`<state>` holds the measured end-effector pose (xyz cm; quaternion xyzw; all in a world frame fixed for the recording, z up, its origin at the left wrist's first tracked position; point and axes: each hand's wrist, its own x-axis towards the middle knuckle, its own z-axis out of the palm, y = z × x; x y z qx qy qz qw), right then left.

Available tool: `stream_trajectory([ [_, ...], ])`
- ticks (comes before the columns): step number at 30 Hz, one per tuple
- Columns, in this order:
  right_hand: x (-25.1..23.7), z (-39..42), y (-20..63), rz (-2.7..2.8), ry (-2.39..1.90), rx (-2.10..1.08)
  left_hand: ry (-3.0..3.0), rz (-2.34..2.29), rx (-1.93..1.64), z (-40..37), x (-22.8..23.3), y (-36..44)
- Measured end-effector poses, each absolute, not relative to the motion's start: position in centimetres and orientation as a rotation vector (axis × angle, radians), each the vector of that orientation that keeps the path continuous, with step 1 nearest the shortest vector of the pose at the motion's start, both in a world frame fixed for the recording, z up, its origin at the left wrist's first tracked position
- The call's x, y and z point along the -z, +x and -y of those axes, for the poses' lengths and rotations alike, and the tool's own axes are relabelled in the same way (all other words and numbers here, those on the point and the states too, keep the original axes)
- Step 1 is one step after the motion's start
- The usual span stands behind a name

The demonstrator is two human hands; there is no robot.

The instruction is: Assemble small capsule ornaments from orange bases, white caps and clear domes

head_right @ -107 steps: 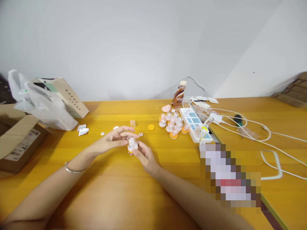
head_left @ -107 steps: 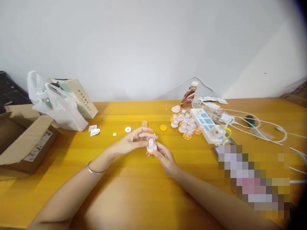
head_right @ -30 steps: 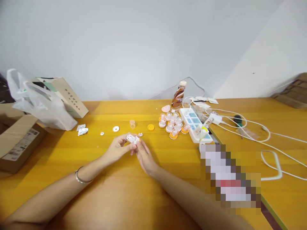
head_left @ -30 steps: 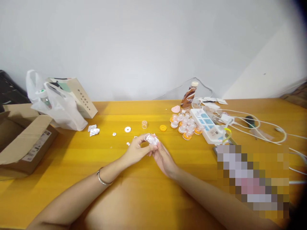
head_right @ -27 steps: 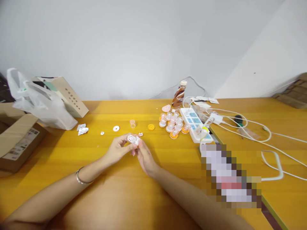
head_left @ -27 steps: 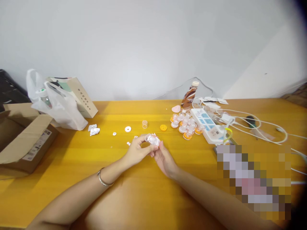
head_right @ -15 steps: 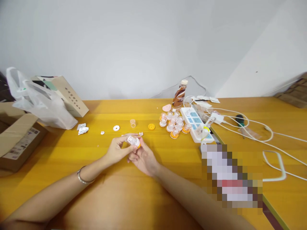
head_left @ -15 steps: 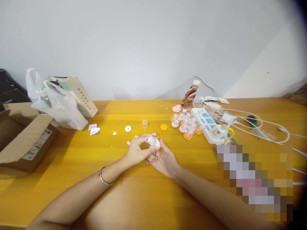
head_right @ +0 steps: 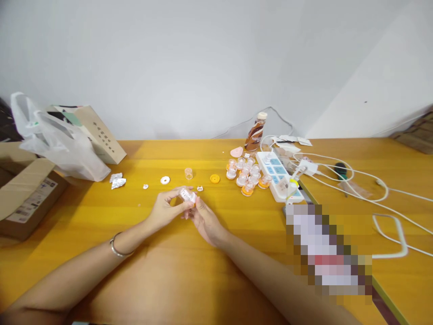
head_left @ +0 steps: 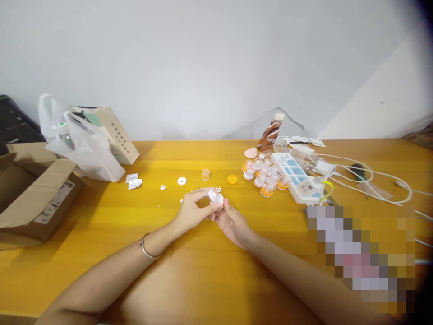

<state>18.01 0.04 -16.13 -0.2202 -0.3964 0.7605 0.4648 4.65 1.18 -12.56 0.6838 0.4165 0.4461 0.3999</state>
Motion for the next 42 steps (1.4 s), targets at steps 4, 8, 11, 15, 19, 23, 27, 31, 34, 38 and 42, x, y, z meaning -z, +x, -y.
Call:
stream_trajectory([
  [4, 17.0, -0.5, 18.4, 1.096, -0.573, -1.722, 1.88, -1.034, -1.119, -1.4, 12.1, 4.5],
  [8, 17.2, -1.3, 19.1, 1.3, -0.701, -1.489, 2.147, -1.18, -1.118, -1.7, 12.5, 3.8],
  [11, 17.2, -1.5, 19.1, 1.432, -0.787, -1.263, 2.455, -1.285, -1.071, -1.7, 13.2, 3.4],
  [15, 17.1, -1.4, 18.9, 1.542, -0.892, -1.035, 2.754, -1.26, -0.995, -1.4, 14.1, 3.5],
  [19, 16.3, -2.1, 20.6, 1.672, -1.058, -0.86, 2.731, -1.313, -0.868, -0.4, 14.4, 3.7],
  [23, 16.0, -3.2, 24.1, 1.84, -1.264, -0.5, 2.793, -1.004, -0.663, 1.5, 14.7, 2.0],
  [27, 17.0, -3.9, 26.3, 1.819, -1.426, -0.24, 2.816, -0.744, -0.487, 3.2, 15.6, -0.4],
  [31, 18.2, -4.5, 26.5, 1.754, -1.476, -0.241, 2.778, -0.752, -0.361, 3.8, 16.3, -1.2],
  [34, 18.8, -4.9, 26.6, 1.679, -1.506, -0.236, 2.76, -0.739, -0.308, 3.6, 16.4, -0.9],
  [38, 18.8, -4.6, 26.6, 1.706, -1.479, -0.273, 2.725, -0.744, -0.315, 3.4, 16.3, -0.6],
  [42, 18.1, -3.7, 25.8, 1.859, -1.356, -0.369, 2.696, -0.758, -0.355, 3.5, 15.9, -0.5],
])
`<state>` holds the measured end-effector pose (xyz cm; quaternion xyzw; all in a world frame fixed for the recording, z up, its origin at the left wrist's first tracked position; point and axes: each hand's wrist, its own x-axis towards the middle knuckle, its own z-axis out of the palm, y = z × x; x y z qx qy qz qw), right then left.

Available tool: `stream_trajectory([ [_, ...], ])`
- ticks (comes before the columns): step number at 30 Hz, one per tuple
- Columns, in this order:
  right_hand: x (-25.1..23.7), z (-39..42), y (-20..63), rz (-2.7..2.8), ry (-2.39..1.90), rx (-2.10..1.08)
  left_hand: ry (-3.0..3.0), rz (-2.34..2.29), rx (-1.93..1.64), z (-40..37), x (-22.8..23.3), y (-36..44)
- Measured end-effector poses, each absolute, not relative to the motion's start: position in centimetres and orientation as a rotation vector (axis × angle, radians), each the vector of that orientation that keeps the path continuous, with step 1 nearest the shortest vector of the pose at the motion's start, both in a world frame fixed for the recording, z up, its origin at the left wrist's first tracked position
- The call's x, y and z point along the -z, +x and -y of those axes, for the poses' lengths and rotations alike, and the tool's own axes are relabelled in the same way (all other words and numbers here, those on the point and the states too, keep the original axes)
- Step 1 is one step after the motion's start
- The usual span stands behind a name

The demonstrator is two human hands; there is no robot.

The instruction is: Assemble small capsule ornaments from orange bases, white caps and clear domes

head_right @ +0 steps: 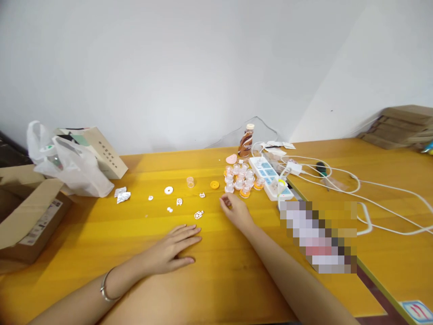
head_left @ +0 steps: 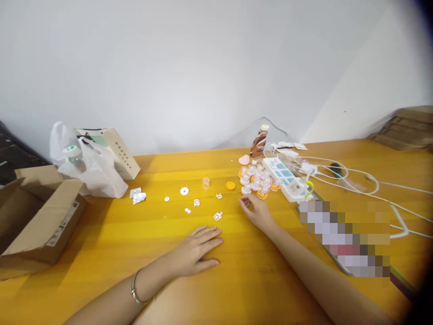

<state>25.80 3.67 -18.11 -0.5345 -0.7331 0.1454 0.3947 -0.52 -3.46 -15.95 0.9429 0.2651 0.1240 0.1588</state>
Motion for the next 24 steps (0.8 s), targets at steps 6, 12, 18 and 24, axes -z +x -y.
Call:
stream_trajectory([
  [6, 17.8, -1.7, 24.8, 2.075, -1.2, -0.453, 2.724, -0.758, -0.324, 3.9, 15.3, -0.7],
  [12, 17.5, 3.5, 26.6, 2.379, -1.294, -0.252, 2.709, -0.766, -0.288, 4.0, 15.2, -0.8],
  [18, 18.0, 6.8, 27.7, 2.445, -1.373, -0.067, 2.644, -0.776, -0.395, 3.6, 15.3, -0.5],
  [24, 19.2, 6.4, 27.8, 2.437, -1.312, 0.048, 2.649, -0.771, -0.442, 3.8, 14.9, -0.2],
])
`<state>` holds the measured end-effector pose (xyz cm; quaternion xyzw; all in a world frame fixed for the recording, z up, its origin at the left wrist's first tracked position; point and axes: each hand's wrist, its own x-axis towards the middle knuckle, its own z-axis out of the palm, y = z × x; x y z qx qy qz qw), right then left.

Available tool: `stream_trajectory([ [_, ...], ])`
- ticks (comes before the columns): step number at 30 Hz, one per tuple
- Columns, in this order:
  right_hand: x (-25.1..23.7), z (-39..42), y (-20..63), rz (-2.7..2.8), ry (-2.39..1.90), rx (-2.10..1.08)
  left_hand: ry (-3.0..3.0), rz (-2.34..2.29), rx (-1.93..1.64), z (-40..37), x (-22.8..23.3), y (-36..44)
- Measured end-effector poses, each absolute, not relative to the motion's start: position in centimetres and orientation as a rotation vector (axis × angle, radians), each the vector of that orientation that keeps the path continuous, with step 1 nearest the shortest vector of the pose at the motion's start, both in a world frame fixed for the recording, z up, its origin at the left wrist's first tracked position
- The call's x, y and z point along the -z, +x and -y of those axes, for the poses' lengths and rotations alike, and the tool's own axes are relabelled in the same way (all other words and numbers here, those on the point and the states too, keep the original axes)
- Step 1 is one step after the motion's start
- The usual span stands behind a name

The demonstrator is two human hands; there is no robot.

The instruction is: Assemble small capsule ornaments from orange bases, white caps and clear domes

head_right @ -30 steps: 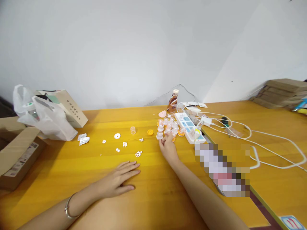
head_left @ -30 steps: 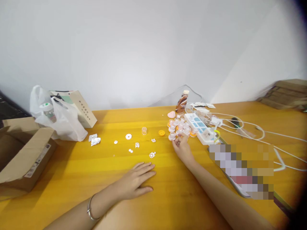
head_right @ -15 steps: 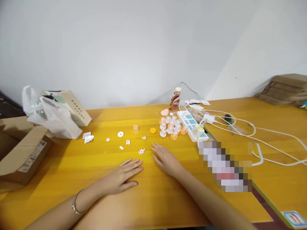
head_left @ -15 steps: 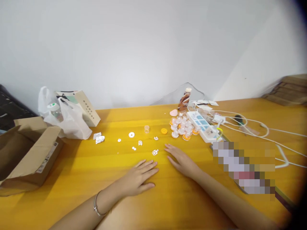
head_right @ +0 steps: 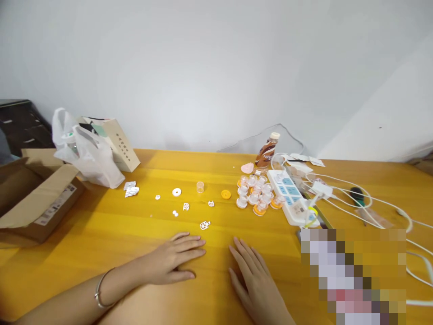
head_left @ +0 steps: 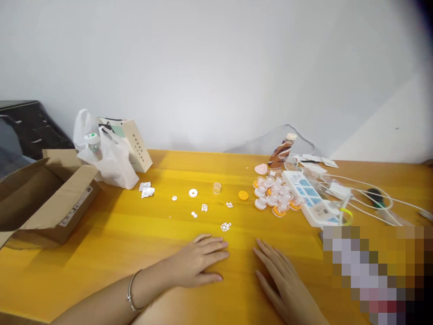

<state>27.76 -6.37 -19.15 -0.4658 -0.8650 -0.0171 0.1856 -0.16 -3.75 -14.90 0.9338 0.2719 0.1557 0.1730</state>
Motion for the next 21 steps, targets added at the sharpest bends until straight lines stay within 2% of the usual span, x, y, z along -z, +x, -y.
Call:
stream_trajectory([
  [3, 19.4, 6.2, 27.8, 2.418, -1.293, 0.087, 2.668, -0.784, -0.507, 4.0, 15.2, 0.1],
  [6, 19.3, 6.3, 27.9, 2.427, -1.287, 0.098, 2.645, -0.936, -0.763, 3.0, 15.7, -0.7],
  [11, 19.0, 6.5, 27.8, 2.451, -1.304, 0.053, 2.49, -1.671, -1.104, -2.1, 15.9, -5.9],
  [14, 19.0, 6.3, 27.4, 2.441, -1.313, -0.009, 2.402, -1.915, -1.041, -4.9, 16.5, -8.9],
  [21, 17.9, 4.8, 25.5, 2.46, -1.225, -0.135, 2.383, -1.895, -0.942, -6.1, 17.2, -9.9],
])
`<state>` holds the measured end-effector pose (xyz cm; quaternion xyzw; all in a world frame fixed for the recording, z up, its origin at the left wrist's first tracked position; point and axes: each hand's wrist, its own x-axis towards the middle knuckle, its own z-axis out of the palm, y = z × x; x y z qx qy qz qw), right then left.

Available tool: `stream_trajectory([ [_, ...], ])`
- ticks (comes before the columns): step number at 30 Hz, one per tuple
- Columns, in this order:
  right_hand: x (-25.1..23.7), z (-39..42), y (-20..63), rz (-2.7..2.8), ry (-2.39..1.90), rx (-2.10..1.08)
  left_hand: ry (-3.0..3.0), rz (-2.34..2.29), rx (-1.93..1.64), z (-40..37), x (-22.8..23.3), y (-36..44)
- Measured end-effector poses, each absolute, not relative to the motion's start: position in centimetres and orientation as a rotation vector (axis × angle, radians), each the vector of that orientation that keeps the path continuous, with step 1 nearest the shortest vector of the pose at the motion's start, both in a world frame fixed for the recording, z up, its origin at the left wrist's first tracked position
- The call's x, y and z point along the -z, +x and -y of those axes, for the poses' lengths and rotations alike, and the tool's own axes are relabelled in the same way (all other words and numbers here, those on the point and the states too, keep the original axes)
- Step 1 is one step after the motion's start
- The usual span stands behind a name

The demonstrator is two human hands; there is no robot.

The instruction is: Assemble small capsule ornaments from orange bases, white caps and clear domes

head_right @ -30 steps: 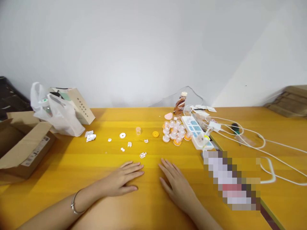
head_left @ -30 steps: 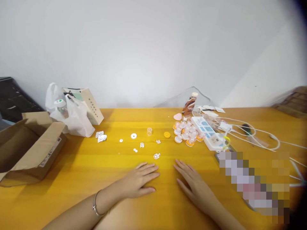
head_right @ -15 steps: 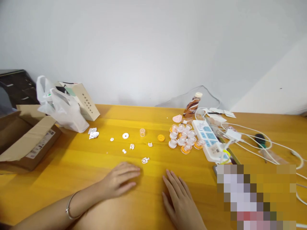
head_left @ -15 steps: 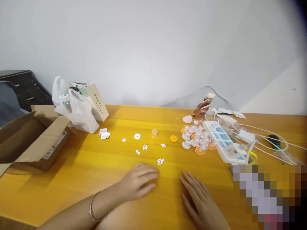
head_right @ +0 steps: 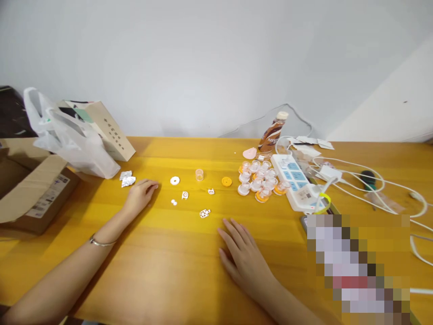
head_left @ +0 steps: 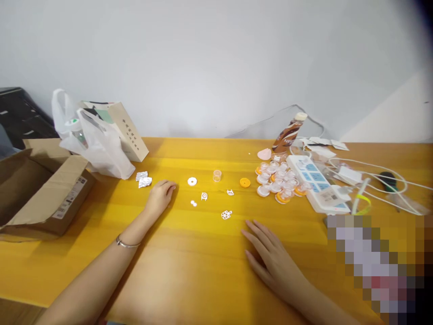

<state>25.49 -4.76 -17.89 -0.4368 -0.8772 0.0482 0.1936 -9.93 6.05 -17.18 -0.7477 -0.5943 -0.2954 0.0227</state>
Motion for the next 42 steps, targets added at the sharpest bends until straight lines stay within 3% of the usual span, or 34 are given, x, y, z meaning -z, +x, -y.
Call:
stream_trajectory([
  [5, 17.7, 2.8, 23.4, 2.384, -1.089, -0.266, -2.61, 1.485, 1.079, -2.4, 15.8, -5.6],
  [8, 17.6, 1.4, 22.2, 2.306, -1.044, -0.313, -2.922, 1.273, 0.983, 0.5, 15.6, -2.1],
  [13, 17.4, -0.1, 21.4, 2.26, -1.054, -0.285, -3.069, 1.205, 0.786, 1.9, 16.5, 0.6],
  [17, 17.4, -0.2, 21.6, 2.237, -1.078, -0.352, -3.054, 1.167, 0.897, 1.7, 17.0, 0.6],
  [25, 17.3, -0.3, 22.0, 2.163, -1.054, -0.491, -2.642, 1.52, 1.132, -1.6, 15.7, -3.8],
  [35, 17.0, -0.3, 22.0, 2.175, -0.979, -0.542, -2.596, 1.839, 0.816, -9.0, 16.3, -5.7],
  [42, 17.6, -0.3, 22.2, 2.164, -0.951, -0.59, -2.743, 1.732, 1.15, -4.3, 14.3, -3.8],
])
